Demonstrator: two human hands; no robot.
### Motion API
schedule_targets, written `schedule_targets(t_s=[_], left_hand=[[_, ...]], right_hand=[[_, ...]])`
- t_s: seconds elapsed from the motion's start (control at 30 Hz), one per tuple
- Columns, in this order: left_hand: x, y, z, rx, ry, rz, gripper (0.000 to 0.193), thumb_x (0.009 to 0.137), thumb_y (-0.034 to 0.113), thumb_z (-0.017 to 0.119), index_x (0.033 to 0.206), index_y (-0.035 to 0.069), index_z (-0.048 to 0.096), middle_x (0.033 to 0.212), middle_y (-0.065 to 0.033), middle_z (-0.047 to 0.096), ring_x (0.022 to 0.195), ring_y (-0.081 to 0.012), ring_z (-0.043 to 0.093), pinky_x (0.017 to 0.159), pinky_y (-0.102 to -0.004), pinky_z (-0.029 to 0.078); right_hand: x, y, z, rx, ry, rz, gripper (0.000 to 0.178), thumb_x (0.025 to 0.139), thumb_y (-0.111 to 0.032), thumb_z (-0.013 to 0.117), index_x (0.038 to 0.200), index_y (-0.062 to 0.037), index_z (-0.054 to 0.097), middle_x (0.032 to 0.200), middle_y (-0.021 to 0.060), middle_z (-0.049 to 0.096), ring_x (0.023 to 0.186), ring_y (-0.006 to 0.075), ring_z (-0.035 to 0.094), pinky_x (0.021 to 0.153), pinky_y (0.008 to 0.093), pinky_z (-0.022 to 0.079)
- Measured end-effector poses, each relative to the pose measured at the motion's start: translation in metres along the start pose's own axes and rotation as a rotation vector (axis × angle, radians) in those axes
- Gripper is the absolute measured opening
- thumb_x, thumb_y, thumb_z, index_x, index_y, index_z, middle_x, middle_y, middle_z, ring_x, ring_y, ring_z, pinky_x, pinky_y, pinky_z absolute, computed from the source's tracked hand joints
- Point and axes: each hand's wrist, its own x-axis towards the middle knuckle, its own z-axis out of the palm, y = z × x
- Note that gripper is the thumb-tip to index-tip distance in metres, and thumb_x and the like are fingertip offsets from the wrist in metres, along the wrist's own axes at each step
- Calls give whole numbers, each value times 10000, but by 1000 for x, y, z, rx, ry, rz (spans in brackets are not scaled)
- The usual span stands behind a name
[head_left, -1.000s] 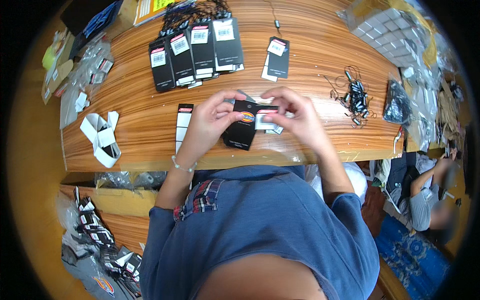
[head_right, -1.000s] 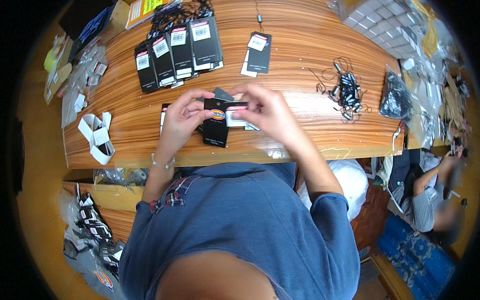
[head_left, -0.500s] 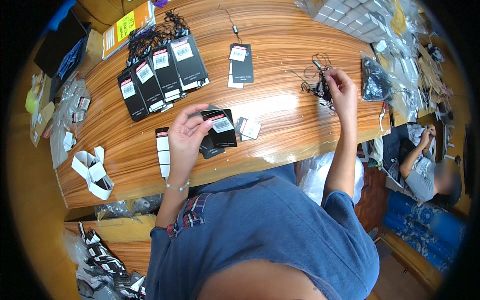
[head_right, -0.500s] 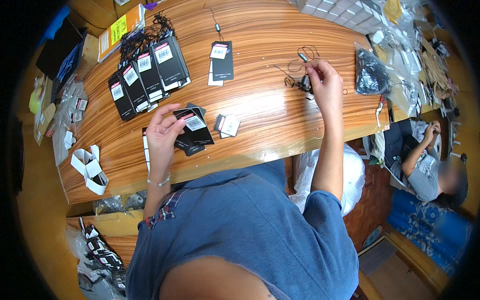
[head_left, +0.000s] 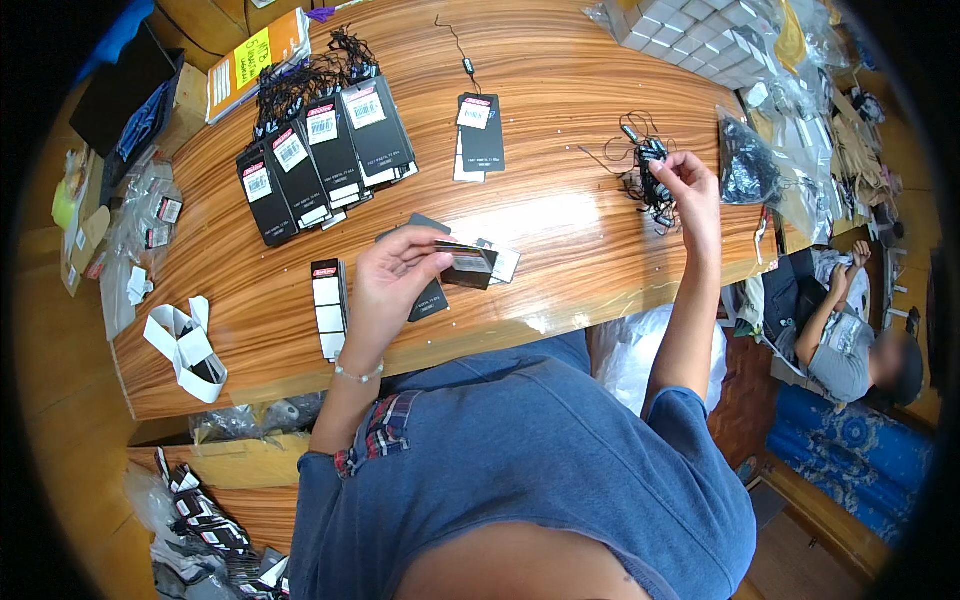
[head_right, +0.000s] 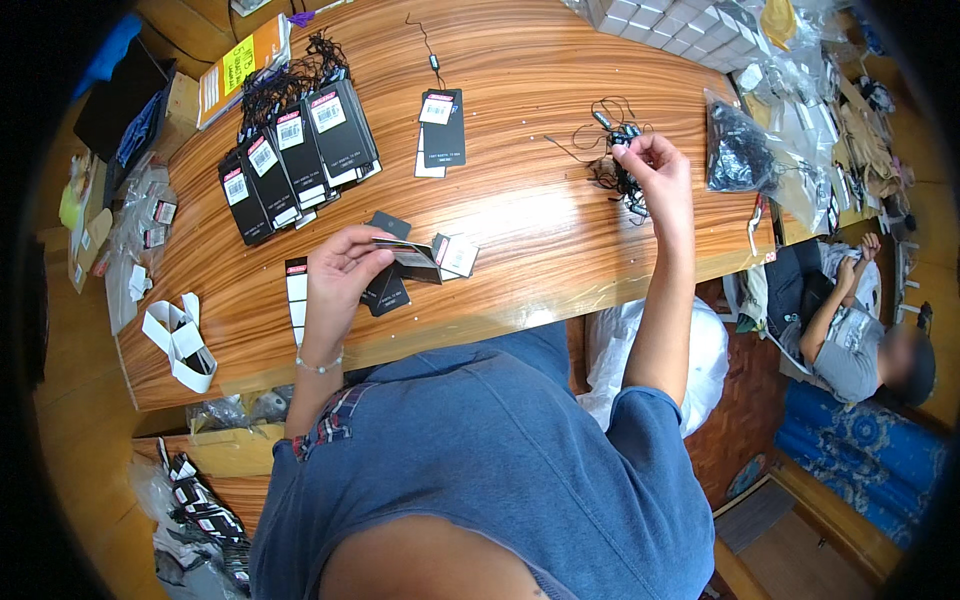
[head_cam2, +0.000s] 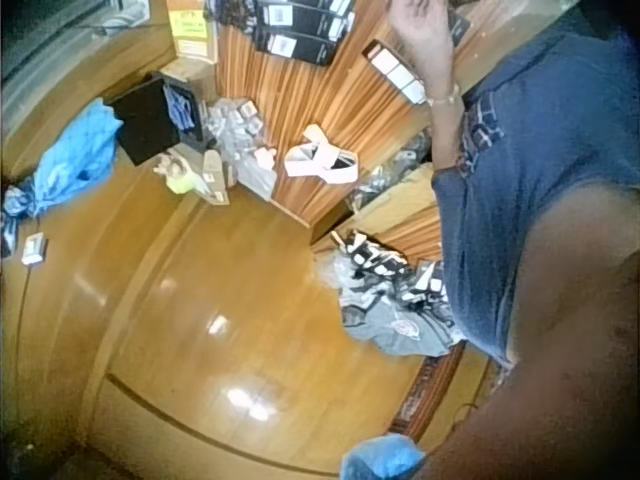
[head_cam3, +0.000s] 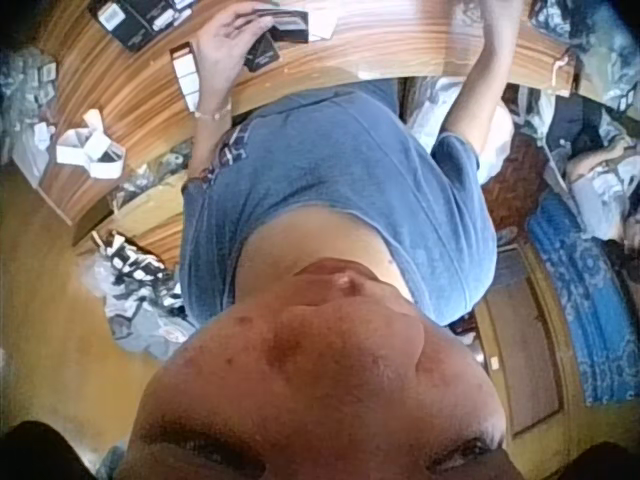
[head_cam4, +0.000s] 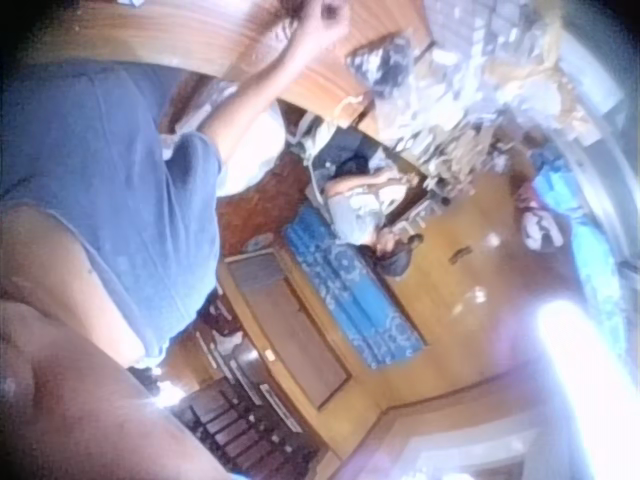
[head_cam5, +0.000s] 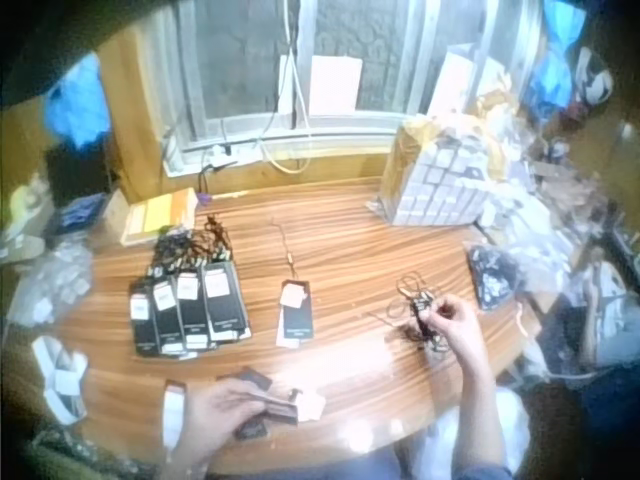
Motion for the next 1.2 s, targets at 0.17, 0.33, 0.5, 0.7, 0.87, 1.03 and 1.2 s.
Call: schedule_targets(t_s=[0.17,0.33,0.5,0.7,0.87,1.03,1.2], left_hand=[[16,14,23,1,-218,-19,141,806,-41,551,931,-29,614,957,-97,625,868,-151,602,781,-244,488],[32,18,56,18,-336,68,169,799,-40,552,946,-5,627,989,-99,621,904,-162,591,806,-267,478],[39,3,59,87,-326,9,168,816,24,565,971,-22,614,945,-79,628,843,-101,576,734,-239,475],[24,8,52,179,-340,-25,186,823,41,572,993,-25,611,884,-65,640,815,-92,587,735,-221,470],[17,3,47,117,-300,-67,182,817,32,578,987,-28,609,901,-76,638,818,-104,597,753,-224,479],[19,9,36,-17,-153,-109,191,821,11,564,1004,-31,595,953,-93,625,874,-126,592,802,-240,474],[34,22,22,26,140,284,171,807,-64,544,973,-37,574,1042,-99,567,964,-146,564,857,-260,465]], right_hand=[[-22,-46,20,410,-66,3,151,758,-27,634,890,-11,561,706,14,578,661,80,533,642,197,411],[-50,-65,60,564,-183,-77,188,760,18,616,937,-5,558,772,61,614,750,126,595,724,242,456],[-65,-77,88,571,-289,-15,177,766,24,608,936,11,560,835,109,639,808,154,612,761,258,465],[-37,-76,87,893,-140,-40,144,803,7,566,947,14,569,869,137,629,799,177,598,767,277,475],[-19,-85,81,1076,-139,-9,135,826,-5,548,961,-8,547,868,128,603,786,180,578,767,302,480],[-23,-99,86,1199,-311,-57,125,848,-22,513,968,1,537,831,127,589,712,162,547,688,275,462],[-47,-116,92,772,-412,-180,156,853,-24,497,992,36,536,768,130,597,661,148,550,651,249,447]])
